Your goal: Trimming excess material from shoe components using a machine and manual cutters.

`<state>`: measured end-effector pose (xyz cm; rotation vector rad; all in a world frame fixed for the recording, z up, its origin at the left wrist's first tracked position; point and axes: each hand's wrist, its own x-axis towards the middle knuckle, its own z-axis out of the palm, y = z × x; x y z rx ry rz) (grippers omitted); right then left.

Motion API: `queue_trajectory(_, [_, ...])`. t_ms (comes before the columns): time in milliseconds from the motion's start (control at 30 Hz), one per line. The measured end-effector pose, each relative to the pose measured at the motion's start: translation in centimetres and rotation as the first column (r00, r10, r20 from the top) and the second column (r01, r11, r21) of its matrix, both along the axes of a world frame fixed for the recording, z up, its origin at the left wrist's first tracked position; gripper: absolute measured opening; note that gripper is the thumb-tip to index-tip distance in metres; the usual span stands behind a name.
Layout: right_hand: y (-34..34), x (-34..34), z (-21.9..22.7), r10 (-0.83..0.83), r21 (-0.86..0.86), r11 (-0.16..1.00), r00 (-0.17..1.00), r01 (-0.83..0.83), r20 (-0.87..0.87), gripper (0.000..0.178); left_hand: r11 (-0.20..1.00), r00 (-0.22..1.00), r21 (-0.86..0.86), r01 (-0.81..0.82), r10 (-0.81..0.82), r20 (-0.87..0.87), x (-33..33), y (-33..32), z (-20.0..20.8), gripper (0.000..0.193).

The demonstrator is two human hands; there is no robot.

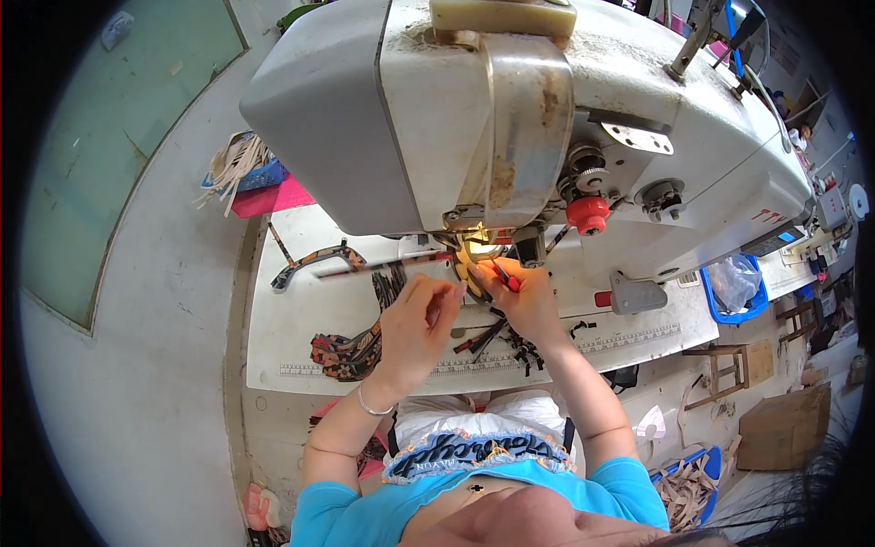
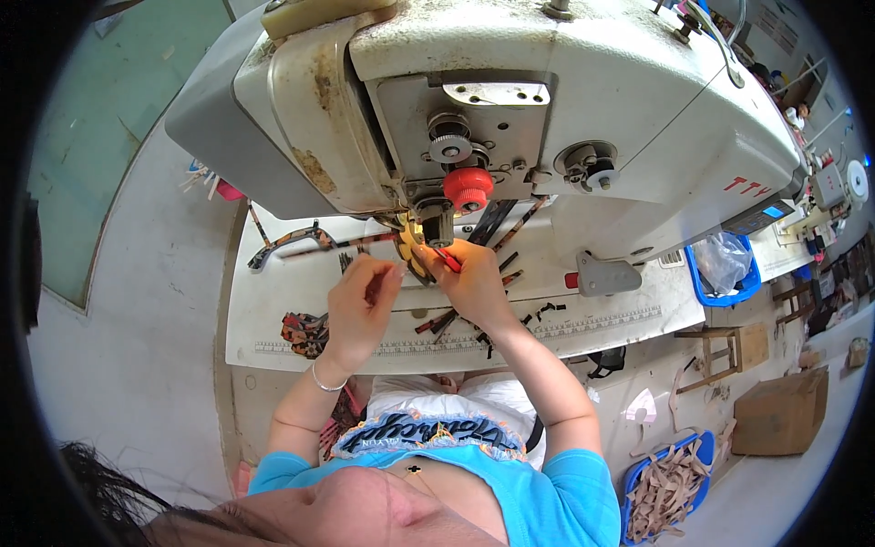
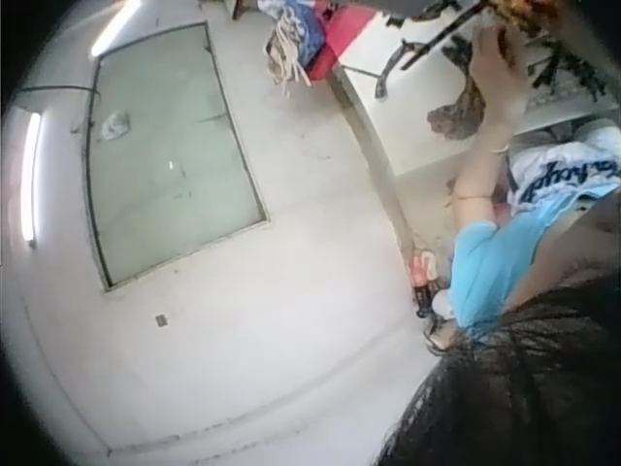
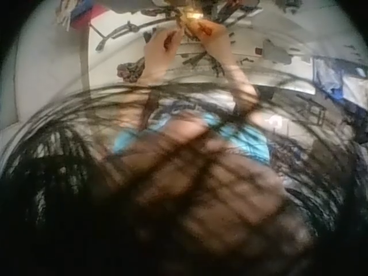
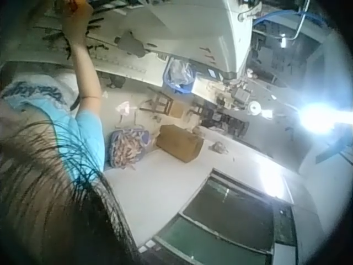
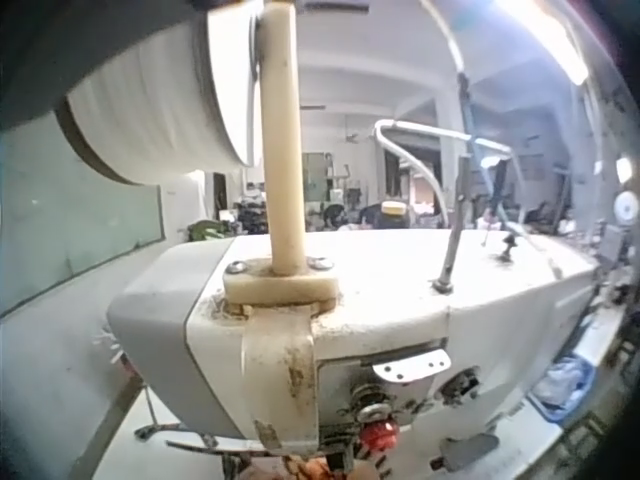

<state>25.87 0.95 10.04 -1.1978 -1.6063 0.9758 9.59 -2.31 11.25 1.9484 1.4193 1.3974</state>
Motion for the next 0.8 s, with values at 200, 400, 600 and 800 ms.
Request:
queue_trajectory(200, [-0.3, -1.0, -0.9, -0.014, 0.014, 1.000, 0.992, 0.016, -0.126, 0.021, 0.975, 0.988, -0.159, 0.153, -0.156, -0.003, -0.3, 0.7, -1.1, 0.017])
queue_trajectory(400, [-0.6, -1.4, -0.9, 0.026, 0.003, 1.000, 0.977, -0.026, -0.212, 0.019, 0.942, 0.964, -0.241, 0.232, -0.191, 0.182, -0.9, 1.6, -1.7, 0.017])
queue_trajectory(600, [-1.1, -1.2, -0.9, 0.024, -0.001, 1.000, 0.982, -0.025, -0.186, 0.021, 0.886, 0.906, -0.305, 0.349, -0.236, 0.351, -1.3, 2.5, -1.9, 0.023])
queue_trajectory(800, [-1.4, -0.7, -2.0, 0.039, -0.054, 0.997, 0.980, -0.050, -0.193, 0.022, 0.883, 0.918, -0.340, 0.324, -0.206, 0.339, -1.6, 3.5, -1.4, 0.023])
